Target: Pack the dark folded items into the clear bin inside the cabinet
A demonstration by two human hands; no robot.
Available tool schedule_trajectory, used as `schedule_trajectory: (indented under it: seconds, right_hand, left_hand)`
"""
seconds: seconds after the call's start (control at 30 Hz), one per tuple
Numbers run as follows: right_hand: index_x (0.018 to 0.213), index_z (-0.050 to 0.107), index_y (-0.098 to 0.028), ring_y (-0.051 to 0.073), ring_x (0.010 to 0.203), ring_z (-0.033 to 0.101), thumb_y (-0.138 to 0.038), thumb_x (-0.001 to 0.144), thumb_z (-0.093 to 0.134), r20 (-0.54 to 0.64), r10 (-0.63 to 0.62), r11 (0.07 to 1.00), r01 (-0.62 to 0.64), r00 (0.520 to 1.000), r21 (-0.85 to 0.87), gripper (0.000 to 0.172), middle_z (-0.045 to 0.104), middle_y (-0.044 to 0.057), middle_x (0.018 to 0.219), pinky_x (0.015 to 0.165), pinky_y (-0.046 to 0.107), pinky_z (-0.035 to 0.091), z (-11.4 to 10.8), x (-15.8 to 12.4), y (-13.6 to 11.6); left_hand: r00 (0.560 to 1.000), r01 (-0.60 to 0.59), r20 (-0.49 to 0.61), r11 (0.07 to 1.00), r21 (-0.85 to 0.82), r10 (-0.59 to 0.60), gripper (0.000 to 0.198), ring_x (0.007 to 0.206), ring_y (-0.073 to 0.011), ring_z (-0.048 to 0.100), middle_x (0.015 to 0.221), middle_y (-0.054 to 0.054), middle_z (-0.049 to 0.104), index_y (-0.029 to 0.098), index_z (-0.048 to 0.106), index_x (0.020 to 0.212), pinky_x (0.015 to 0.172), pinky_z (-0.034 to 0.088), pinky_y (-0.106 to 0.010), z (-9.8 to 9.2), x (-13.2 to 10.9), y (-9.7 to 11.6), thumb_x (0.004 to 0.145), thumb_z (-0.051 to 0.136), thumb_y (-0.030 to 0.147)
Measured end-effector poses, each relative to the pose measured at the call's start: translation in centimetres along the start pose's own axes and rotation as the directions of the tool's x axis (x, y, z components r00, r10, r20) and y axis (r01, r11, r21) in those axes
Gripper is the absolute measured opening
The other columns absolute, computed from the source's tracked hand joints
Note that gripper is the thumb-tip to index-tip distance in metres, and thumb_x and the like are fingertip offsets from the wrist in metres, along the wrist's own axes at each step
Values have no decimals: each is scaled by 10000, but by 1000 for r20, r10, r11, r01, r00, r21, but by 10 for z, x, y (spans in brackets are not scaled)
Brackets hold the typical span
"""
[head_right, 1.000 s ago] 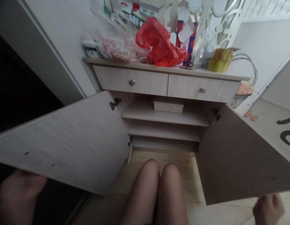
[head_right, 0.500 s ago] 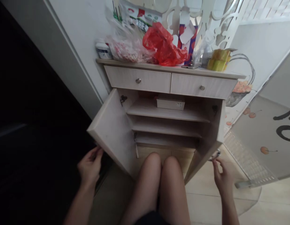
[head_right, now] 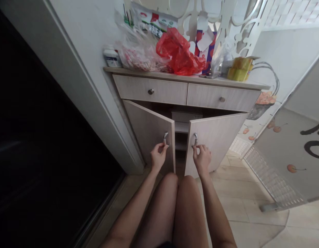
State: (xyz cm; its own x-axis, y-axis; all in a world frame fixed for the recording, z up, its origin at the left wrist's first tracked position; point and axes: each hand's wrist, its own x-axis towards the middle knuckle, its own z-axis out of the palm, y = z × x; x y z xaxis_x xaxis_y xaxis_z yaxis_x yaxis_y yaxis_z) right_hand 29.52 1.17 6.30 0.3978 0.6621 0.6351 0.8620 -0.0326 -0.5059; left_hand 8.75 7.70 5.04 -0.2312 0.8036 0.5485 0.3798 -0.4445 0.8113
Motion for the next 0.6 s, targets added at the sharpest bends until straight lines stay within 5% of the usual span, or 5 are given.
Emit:
schedule_trajectory:
  seconds: [0.2,0.6]
  right_hand:
    - [943,697,-180,212,896,592,-383,1000,472,59,41,996,-35,997,-86,308,698,104,995,762,314,319,36,33,-20]
    - [1011,683,-171,223,920,614,-375,1015,459,105,80,991,-67,991,-120,304,685,110,1045,773,318,337,77,74,-30]
  left_hand:
    - [997,-26,73,997,75,21,60,843,-203,688,884,-79,748,198,690,853,804,493,-288,56,30,9,873,660,246]
    - [982,-1,185,989,147,-26,56,876,-198,680,927,-90,748,176,693,905,814,461,-284,99,69,6,896,652,213]
